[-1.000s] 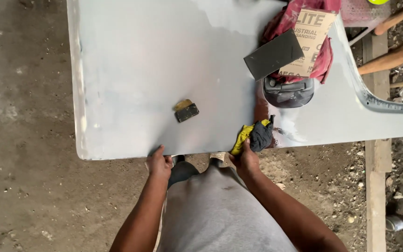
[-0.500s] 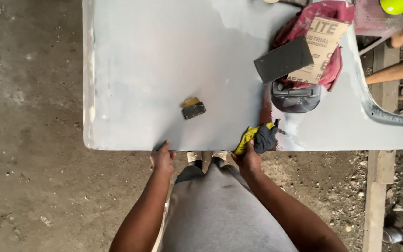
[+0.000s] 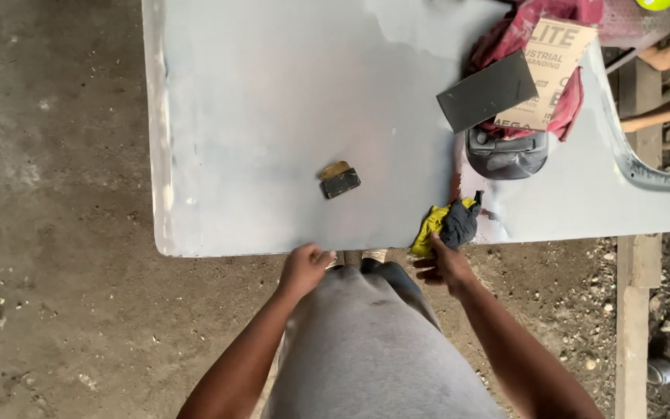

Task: Sanding the surface of a car body panel with sandpaper and a block.

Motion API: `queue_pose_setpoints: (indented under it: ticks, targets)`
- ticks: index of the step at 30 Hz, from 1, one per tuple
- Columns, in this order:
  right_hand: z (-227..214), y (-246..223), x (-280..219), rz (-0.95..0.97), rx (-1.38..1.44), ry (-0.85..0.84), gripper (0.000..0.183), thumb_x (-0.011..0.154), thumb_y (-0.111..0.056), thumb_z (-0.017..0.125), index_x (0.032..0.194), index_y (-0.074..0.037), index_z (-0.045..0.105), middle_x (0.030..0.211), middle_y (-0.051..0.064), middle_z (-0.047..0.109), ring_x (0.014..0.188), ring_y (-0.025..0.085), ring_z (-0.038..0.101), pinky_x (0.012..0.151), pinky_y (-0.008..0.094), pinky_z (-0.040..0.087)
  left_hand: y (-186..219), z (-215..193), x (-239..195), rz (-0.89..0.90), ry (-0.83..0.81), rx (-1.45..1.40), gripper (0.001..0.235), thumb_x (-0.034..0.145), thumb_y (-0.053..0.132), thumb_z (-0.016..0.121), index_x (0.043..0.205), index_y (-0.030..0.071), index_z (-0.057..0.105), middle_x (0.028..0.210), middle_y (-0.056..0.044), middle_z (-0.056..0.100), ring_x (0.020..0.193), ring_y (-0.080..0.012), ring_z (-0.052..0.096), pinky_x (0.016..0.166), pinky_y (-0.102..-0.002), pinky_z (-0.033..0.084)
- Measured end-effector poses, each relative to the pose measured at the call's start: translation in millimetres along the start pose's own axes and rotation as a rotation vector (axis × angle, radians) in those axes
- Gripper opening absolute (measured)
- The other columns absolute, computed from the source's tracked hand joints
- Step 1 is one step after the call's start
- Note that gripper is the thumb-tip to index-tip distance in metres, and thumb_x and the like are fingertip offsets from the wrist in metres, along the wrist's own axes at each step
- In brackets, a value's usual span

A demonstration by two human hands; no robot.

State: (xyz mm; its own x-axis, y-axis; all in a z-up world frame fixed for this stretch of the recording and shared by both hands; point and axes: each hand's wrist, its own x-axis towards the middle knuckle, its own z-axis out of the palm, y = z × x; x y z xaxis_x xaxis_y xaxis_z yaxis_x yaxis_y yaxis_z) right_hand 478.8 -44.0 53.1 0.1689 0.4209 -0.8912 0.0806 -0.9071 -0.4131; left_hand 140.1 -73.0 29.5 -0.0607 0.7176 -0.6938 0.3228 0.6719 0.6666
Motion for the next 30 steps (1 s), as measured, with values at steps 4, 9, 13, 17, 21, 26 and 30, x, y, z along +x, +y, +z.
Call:
queue_pose_setpoints:
  ticks: [4, 9, 13, 17, 21, 26, 30]
  targets:
    - [-4, -12, 2, -0.071, -0.436, -0.017, 0.066, 0.1, -0.06, 0.046, 0.117, -0.002, 0.071, 0.096, 0.019, 0.079, 0.074, 0.031, 0.077, 0.072, 0.045, 0.065, 67, 2, 10, 0.569, 0.178, 0.431, 0.04, 0.093, 0.035, 0.073, 0.118, 0.004, 0.066, 0.123, -0.014, 0.061, 0.101, -0.0299, 0.062, 0.087, -0.044, 0.054]
    - [-1, -42, 22, -0.254, -0.861, -0.147, 0.064, 0.097, -0.061, 0.054, 0.109, 0.0, 0.071, 0.095, 0.012, 0.081, 0.078, 0.023, 0.079, 0.078, 0.042, 0.065, 114, 6, 41, 0.74, 0.23, 0.717, 0.073, 0.086, 0.033, 0.073, 0.149, 0.007, 0.048, 0.159, -0.017, 0.036, 0.142, -0.0369, 0.036, 0.109, -0.054, 0.035]
    - [-7, -74, 9, -0.464, -1.105, 0.256, 0.063, 0.094, -0.056, 0.066, 0.133, -0.007, 0.062, 0.12, 0.021, 0.07, 0.111, 0.034, 0.067, 0.094, 0.046, 0.058, 97, 14, 61, 0.664, 0.162, 0.923, 0.081, 0.093, 0.045, 0.065, 0.158, 0.008, 0.033, 0.167, -0.014, 0.025, 0.153, -0.0353, 0.024, 0.121, -0.054, 0.024]
    - [10, -52, 22, -1.151, -0.91, 0.573, 0.074, 0.096, -0.039, 0.063, 0.159, -0.012, 0.036, 0.166, 0.023, 0.034, 0.149, 0.043, 0.039, 0.116, 0.055, 0.043, 85, 29, 31, 0.693, 0.134, 0.977, 0.085, 0.095, 0.05, 0.058, 0.159, 0.003, 0.025, 0.168, -0.017, 0.02, 0.154, -0.0373, 0.017, 0.121, -0.058, 0.019]
    - [66, -36, 5, -1.199, -0.991, 0.461, 0.076, 0.099, -0.043, 0.061, 0.159, -0.01, 0.028, 0.165, 0.026, 0.02, 0.151, 0.046, 0.022, 0.124, 0.059, 0.018, 73, 36, 14, 0.655, 0.083, 0.931, 0.08, 0.096, 0.048, 0.055, 0.156, 0.002, 0.028, 0.166, -0.017, 0.02, 0.151, -0.0372, 0.017, 0.118, -0.061, 0.016]
    - [60, -53, 66, -1.389, -1.768, 0.219, 0.065, 0.101, -0.024, 0.045, 0.161, -0.008, 0.023, 0.173, 0.02, 0.016, 0.159, 0.036, 0.016, 0.129, 0.048, 0.009, 46, 28, 19, 0.58, 0.243, 0.865, 0.057, 0.102, 0.029, 0.049, 0.155, 0.007, 0.043, 0.168, -0.014, 0.027, 0.154, -0.0325, 0.024, 0.122, -0.058, 0.021]
    - [33, -161, 109, -1.431, -1.145, 0.076, 0.067, 0.099, -0.012, 0.039, 0.164, -0.005, 0.029, 0.173, 0.02, 0.023, 0.161, 0.038, 0.022, 0.132, 0.049, 0.016, 43, 46, 26, 0.533, 0.347, 0.828, 0.056, 0.101, 0.024, 0.05, 0.155, 0.008, 0.042, 0.167, -0.014, 0.029, 0.154, -0.0326, 0.025, 0.122, -0.056, 0.023]
